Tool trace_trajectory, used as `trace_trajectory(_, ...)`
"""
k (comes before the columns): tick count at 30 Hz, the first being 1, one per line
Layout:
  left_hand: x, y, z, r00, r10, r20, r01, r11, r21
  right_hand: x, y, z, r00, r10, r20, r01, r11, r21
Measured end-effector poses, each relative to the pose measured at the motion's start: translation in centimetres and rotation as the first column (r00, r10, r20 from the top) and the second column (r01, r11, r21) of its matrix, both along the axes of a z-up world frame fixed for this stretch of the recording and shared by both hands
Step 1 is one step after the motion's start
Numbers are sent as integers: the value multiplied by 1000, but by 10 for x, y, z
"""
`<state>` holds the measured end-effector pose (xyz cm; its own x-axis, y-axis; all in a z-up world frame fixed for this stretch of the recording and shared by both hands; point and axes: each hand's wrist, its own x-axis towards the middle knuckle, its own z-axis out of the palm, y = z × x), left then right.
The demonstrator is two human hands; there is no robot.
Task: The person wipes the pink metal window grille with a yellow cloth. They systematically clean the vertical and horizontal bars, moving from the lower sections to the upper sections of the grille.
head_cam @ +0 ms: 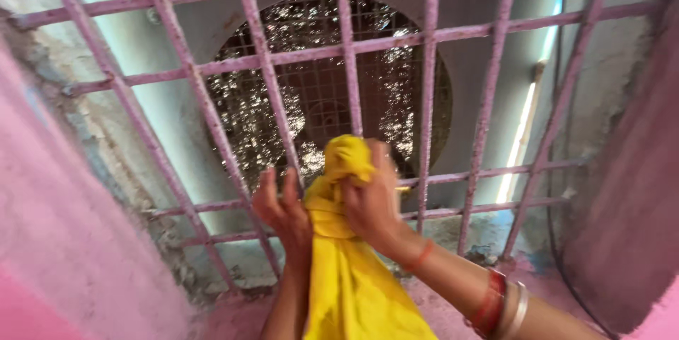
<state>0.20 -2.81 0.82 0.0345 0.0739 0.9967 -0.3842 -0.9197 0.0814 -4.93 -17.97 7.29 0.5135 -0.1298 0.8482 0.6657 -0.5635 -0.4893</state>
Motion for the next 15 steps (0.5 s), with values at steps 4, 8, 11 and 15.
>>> trace_trajectory(4, -26, -67, 37, 966, -243, -88, 247, 968, 42, -25, -77, 43, 816, -332, 473, 369, 929, 17)
trace_trajectory(8, -13, -119, 84, 904, -426, -35, 419, 900, -122, 12, -107, 97, 802, -412, 433, 422, 903, 76)
trace_trajectory(11, -4, -134, 99, 796, -550, -254, 418, 802, -427, 43, -90, 96, 871, -370, 324, 367, 927, 73)
trace_trajectory(15, 0, -136, 94, 744, -598, -299, 423, 767, -482, 67, -93, 85, 830, -467, 306, 496, 868, -18)
